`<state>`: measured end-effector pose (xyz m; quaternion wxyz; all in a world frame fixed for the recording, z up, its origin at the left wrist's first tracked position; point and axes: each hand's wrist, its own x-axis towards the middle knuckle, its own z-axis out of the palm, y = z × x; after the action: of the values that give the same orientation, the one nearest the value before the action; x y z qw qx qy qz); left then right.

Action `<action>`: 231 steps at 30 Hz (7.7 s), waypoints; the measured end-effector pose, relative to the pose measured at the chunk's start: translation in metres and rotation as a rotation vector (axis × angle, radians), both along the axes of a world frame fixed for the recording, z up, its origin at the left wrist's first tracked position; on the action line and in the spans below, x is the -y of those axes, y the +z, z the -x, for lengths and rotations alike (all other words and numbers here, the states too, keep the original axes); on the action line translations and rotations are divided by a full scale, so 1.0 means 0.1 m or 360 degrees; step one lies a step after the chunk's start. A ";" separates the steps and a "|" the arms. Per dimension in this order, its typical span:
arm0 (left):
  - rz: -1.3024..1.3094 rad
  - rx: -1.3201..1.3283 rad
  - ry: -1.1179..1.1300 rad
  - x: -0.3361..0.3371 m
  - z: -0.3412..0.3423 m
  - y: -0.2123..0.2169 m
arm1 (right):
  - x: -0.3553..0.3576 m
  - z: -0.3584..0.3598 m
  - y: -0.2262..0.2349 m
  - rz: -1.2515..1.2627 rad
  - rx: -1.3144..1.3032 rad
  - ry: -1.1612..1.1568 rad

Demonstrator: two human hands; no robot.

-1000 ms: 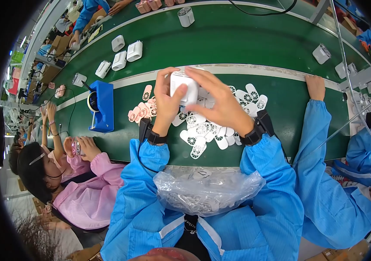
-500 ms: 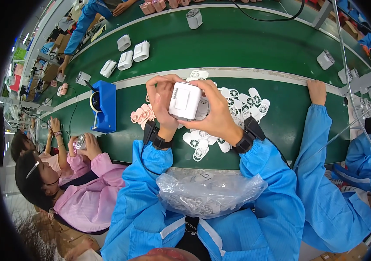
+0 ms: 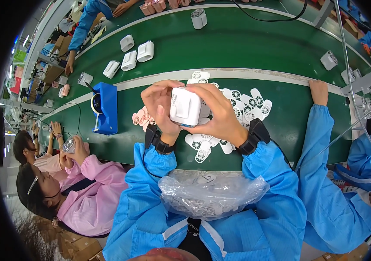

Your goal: The person assembles small fans by picking up a fan body, pressing a plastic grille into the top, and placing the finished unit on the conveyor belt. They repeat this process multiple times, working with both white and pink fan components.

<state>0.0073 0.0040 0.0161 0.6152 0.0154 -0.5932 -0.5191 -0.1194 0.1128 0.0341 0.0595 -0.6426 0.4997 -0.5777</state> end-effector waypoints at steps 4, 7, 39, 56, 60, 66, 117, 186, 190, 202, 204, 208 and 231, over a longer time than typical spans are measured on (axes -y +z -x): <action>0.0035 -0.0021 -0.0050 -0.02 0.01 0.06 | 0.00 0.03 0.04 0.0103 -0.0099 -0.0003; 0.0044 0.0068 0.0002 -0.02 -0.04 0.07 | -0.02 0.02 0.04 0.0082 -0.0043 0.0010; 0.0382 0.1127 0.0198 0.04 0.13 0.02 | 0.05 0.58 -0.05 -0.0957 0.1240 0.0339; 0.0253 0.1154 0.0234 -0.20 0.19 0.02 | 0.09 0.23 -0.22 -0.0173 0.1268 -0.0326; 0.0517 0.1153 0.0364 -0.05 0.17 0.04 | 0.14 0.73 -0.04 -0.0339 0.0589 -0.0769; 0.0630 0.1247 0.0307 0.00 0.15 -0.13 | 0.69 1.93 -0.23 -0.0877 -0.0236 -0.1232; 0.0514 0.1242 0.0365 0.08 0.10 -0.16 | 0.08 0.92 -0.18 -0.0977 -0.0349 -0.0810; 0.0122 0.1109 -0.0285 -0.12 0.14 0.20 | -0.36 0.67 0.19 -0.0061 0.0337 0.0003; 0.0083 0.1053 -0.0279 -0.07 0.09 0.09 | -0.39 0.67 0.17 -0.0089 0.0132 -0.0045; 0.0390 0.1064 -0.0162 -0.03 0.09 0.12 | -0.28 0.60 0.15 0.0009 -0.0065 -0.0189; 0.0407 0.1074 -0.0139 -0.04 0.07 0.11 | -0.30 0.62 0.14 -0.0003 -0.0059 -0.0165; 0.0401 0.1043 -0.0157 -0.07 0.08 0.07 | -0.32 0.61 0.14 0.0002 -0.0051 -0.0135; 0.0417 0.1046 -0.0164 -0.07 0.06 0.05 | -0.34 0.63 0.12 -0.0027 -0.0071 -0.0107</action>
<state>0.0011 0.0110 0.0214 0.3614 0.0726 -0.8209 -0.4362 -0.1824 0.1470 0.0466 0.0344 -0.6378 0.5272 -0.5605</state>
